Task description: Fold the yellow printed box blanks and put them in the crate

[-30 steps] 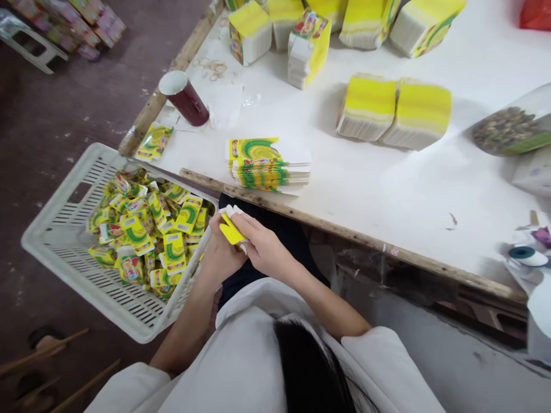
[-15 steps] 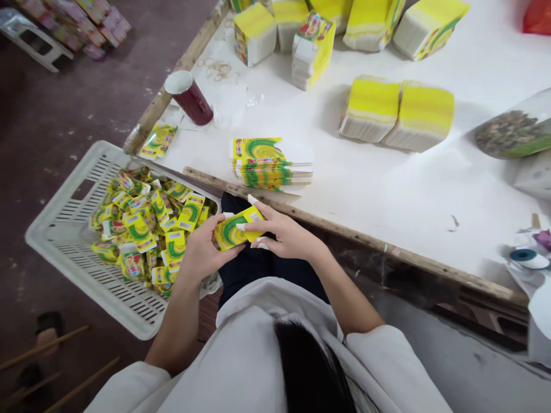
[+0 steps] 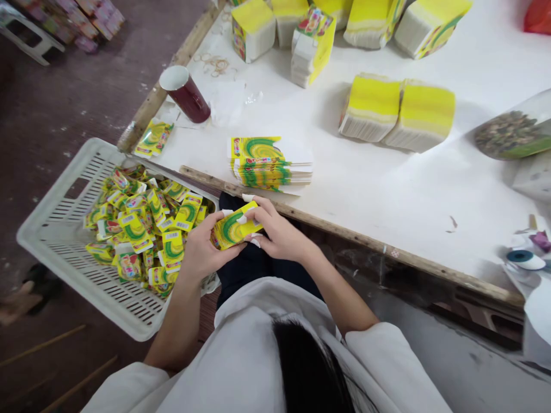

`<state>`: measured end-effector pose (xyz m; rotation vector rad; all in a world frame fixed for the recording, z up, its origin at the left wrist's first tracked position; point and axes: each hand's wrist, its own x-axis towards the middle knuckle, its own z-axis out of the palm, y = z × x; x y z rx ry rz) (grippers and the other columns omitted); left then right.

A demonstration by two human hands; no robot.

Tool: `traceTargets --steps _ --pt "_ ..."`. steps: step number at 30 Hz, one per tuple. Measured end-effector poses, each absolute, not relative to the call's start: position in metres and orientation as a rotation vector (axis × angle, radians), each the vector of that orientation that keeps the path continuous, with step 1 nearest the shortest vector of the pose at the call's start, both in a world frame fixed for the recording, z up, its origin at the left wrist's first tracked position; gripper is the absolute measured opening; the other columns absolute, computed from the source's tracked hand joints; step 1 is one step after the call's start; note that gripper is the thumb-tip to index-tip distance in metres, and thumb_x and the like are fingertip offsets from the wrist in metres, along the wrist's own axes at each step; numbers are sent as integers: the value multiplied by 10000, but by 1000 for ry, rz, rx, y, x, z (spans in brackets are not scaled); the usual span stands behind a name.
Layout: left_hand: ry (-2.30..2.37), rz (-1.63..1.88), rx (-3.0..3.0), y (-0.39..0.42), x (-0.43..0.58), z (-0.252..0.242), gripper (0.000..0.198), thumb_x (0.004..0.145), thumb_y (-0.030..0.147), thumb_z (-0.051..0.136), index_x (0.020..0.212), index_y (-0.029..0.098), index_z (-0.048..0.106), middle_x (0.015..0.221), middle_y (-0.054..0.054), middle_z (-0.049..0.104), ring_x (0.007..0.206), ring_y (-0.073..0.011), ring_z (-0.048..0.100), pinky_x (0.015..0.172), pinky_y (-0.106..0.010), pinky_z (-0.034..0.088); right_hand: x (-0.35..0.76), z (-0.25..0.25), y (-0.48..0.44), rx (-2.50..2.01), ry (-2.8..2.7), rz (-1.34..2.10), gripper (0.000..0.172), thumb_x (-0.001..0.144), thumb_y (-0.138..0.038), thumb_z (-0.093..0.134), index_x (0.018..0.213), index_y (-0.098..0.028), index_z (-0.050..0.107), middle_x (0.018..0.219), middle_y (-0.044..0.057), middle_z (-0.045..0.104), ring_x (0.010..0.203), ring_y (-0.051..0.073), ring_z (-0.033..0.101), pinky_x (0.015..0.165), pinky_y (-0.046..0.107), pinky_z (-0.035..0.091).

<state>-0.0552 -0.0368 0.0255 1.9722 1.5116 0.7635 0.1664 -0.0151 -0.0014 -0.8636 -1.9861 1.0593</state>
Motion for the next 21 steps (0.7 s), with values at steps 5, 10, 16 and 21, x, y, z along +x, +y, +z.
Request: traceTargets --steps 5,10,16,21 --pt "1500 841 1788 -44 -47 16 622 643 355 859 1198 199 625 1116 -82 715 1001 -265 687 914 -381 543 148 -7 -27 -940 -1891 1046 719 919 -316 608 1508 -189 215 1537 211 365 1440 312 397 1189 529 361" --pt "1413 1634 822 -45 -63 -3 543 676 602 803 1021 233 601 1019 -43 661 828 -174 650 715 -286 537 156 4 -8 -984 -1857 883 617 870 -361 702 1400 -197 433 1402 166 552 1276 284 562 1072 464 486" --pt "1334 1591 131 -38 -70 -16 340 863 523 661 961 207 585 1020 -55 645 775 -133 651 670 -250 531 180 28 57 -1615 -1671 437 239 916 -175 604 1151 -146 634 1158 141 668 1104 245 584 1004 407 459" --pt "1280 1517 269 -36 -54 -16 359 723 358 822 983 206 625 1000 -33 698 697 -91 648 627 -202 493 183 28 93 -1905 -1833 544 246 892 -265 725 1077 -132 633 1208 184 620 1166 273 515 1072 452 363"
